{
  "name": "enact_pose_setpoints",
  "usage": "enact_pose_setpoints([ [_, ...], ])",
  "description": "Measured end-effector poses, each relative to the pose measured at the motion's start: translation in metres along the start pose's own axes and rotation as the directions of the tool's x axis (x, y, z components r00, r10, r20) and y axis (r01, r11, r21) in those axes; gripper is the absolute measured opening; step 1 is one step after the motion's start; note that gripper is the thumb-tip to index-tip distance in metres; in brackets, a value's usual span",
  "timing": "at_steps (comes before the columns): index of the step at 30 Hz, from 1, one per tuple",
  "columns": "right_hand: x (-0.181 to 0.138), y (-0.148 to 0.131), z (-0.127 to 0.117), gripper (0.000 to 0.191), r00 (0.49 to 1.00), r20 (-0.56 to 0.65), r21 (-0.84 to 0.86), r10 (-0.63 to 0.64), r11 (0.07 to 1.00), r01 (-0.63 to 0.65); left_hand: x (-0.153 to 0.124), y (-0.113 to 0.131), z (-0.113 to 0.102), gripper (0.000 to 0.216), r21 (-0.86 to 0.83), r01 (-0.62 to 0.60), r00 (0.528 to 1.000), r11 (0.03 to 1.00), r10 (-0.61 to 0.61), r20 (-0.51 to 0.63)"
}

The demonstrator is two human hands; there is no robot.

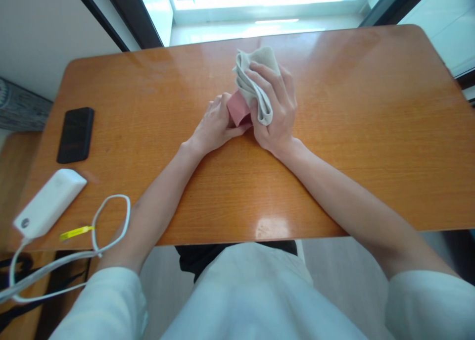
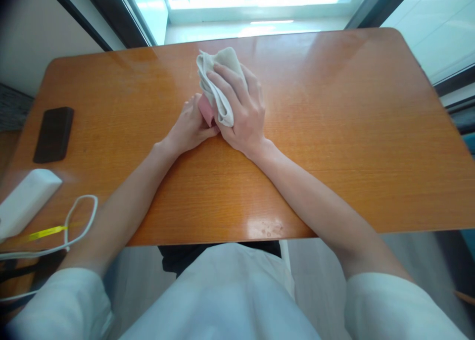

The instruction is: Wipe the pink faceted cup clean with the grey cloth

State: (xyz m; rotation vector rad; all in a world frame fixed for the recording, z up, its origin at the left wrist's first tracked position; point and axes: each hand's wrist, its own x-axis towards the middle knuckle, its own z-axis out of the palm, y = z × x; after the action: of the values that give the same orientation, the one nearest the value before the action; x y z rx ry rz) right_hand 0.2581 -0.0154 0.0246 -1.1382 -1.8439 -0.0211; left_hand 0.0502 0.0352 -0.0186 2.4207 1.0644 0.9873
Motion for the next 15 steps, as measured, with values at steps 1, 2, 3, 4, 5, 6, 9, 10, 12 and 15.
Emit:
enact_pose_setpoints([
  [1, 0.000, -0.001, -0.002, 0.061, 0.999, 0.030, -0.032, -0.016, 0.999, 0.017, 0.001, 0.001, -0.001, 0.062, 0.006, -0.003, 1.000, 1.000, 0.003, 0.003],
  [2, 0.001, -0.003, -0.003, 0.061, 0.998, 0.060, -0.059, -0.019, 0.998, 0.023, 0.003, 0.003, -0.002, 0.061, 0.003, -0.003, 1.000, 1.000, 0.003, 0.001],
  [3, 0.002, -0.004, -0.004, 0.060, 0.996, 0.094, -0.080, -0.011, 0.997, 0.019, 0.003, 0.005, -0.003, 0.062, -0.013, 0.002, 1.000, 1.000, -0.003, -0.011],
  [4, 0.003, -0.006, -0.004, 0.059, 0.992, 0.125, -0.094, -0.003, 0.995, 0.015, 0.004, 0.006, -0.005, 0.063, -0.042, 0.010, 0.999, 0.999, -0.011, -0.031],
  [5, 0.004, -0.009, -0.004, 0.058, 0.989, 0.147, -0.099, -0.006, 0.995, 0.021, 0.004, 0.008, -0.007, 0.065, -0.077, 0.020, 0.998, 0.997, -0.024, -0.054],
  [6, 0.005, -0.011, -0.004, 0.057, 0.986, 0.165, -0.095, -0.015, 0.995, 0.031, 0.003, 0.009, -0.010, 0.067, -0.111, 0.034, 0.997, 0.993, -0.043, -0.072],
  [9, 0.007, -0.017, -0.002, 0.054, 0.978, 0.205, -0.044, -0.046, 0.997, 0.056, 0.001, 0.010, -0.014, 0.067, -0.164, 0.088, 0.993, 0.982, -0.100, -0.063],
  [10, 0.007, -0.018, -0.002, 0.054, 0.977, 0.207, -0.022, -0.047, 0.998, 0.053, 0.001, 0.010, -0.015, 0.065, -0.160, 0.104, 0.993, 0.982, -0.112, -0.045],
  [12, 0.008, -0.018, 0.000, 0.055, 0.981, 0.194, 0.012, -0.017, 1.000, 0.015, 0.002, 0.009, -0.014, 0.062, -0.139, 0.126, 0.991, 0.982, -0.131, -0.033],
  [15, 0.007, -0.010, 0.007, 0.059, 0.986, 0.106, 0.063, 0.132, 0.988, -0.139, 0.005, 0.011, -0.013, 0.059, -0.092, 0.147, 0.986, 0.985, -0.153, -0.060],
])
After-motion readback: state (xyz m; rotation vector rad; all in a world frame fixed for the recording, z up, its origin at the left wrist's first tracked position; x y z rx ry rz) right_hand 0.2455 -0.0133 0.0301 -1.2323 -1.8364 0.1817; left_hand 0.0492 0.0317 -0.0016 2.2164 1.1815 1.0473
